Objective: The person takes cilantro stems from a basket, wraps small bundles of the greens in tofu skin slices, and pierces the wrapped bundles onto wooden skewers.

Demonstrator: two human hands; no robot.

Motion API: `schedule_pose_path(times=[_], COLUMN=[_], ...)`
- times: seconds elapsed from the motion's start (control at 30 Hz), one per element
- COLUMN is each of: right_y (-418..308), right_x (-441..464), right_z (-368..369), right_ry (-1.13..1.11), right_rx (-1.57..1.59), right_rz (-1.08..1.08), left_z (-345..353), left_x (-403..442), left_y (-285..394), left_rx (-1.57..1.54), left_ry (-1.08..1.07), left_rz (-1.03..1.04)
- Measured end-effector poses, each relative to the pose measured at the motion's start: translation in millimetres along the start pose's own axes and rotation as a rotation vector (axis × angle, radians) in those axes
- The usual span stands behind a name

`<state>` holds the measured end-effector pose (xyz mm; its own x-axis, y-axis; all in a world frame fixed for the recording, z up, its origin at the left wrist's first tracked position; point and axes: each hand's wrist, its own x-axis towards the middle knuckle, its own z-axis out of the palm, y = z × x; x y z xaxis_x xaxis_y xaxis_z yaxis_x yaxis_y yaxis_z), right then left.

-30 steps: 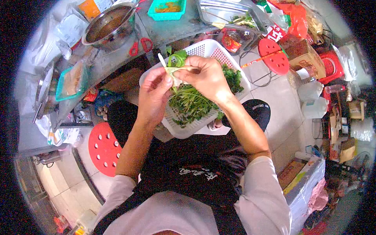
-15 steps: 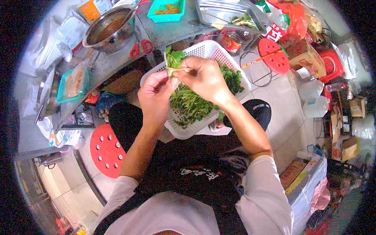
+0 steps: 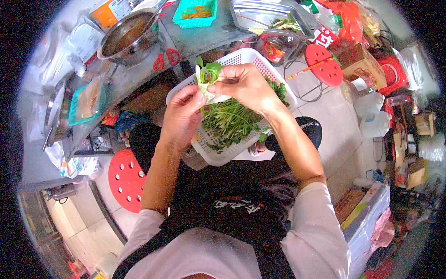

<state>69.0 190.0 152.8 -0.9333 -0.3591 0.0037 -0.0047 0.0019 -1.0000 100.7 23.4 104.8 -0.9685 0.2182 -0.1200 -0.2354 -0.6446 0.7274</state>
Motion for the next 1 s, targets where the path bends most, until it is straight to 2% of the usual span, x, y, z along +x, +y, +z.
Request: schedule_pose_path(times=[0.1,0.27,0.37,0.47,0.7,0.8,0.87,0.9,1.0], right_y=[5.4,7.1,4.2,6.6,-1.2,2.8,4.9,5.2,3.2], right_x=[2.7,3.4,0.9,0.5,-7.5,-8.9,-9.7,-9.8,-9.6], right_z=[-9.0,-11.8,-8.8,-6.1,4.3,2.7,5.0,5.5,-4.2], right_ry=[-0.087,-0.2,-0.196,-0.107,0.133,0.174,0.152,0.143,-0.006], right_rx=[-0.07,0.027,0.025,-0.117,-0.696,-0.727,-0.531,-0.434,-0.102], right_rz=[-0.016,-0.009,-0.024,-0.076,-0.223,-0.24,-0.245,-0.247,-0.078], left_z=[-2.0,-7.5,-3.8,-4.4,9.6,16.1,19.3,17.6,8.8], left_x=[-1.0,0.0,-4.1,-0.9,-6.5,-10.1,-11.8,-10.9,-6.6], left_y=[4.3,4.8,5.7,-5.5,-2.8,-1.8,1.3,0.8,0.3], left_rx=[0.0,0.023,-0.128,0.055,0.524,0.751,0.86,0.746,0.458], left_ry=[-0.065,-0.15,-0.181,-0.046,0.104,0.154,0.162,0.117,-0.044], left_rz=[-0.084,-0.14,-0.206,0.004,0.307,0.41,0.4,0.332,0.15])
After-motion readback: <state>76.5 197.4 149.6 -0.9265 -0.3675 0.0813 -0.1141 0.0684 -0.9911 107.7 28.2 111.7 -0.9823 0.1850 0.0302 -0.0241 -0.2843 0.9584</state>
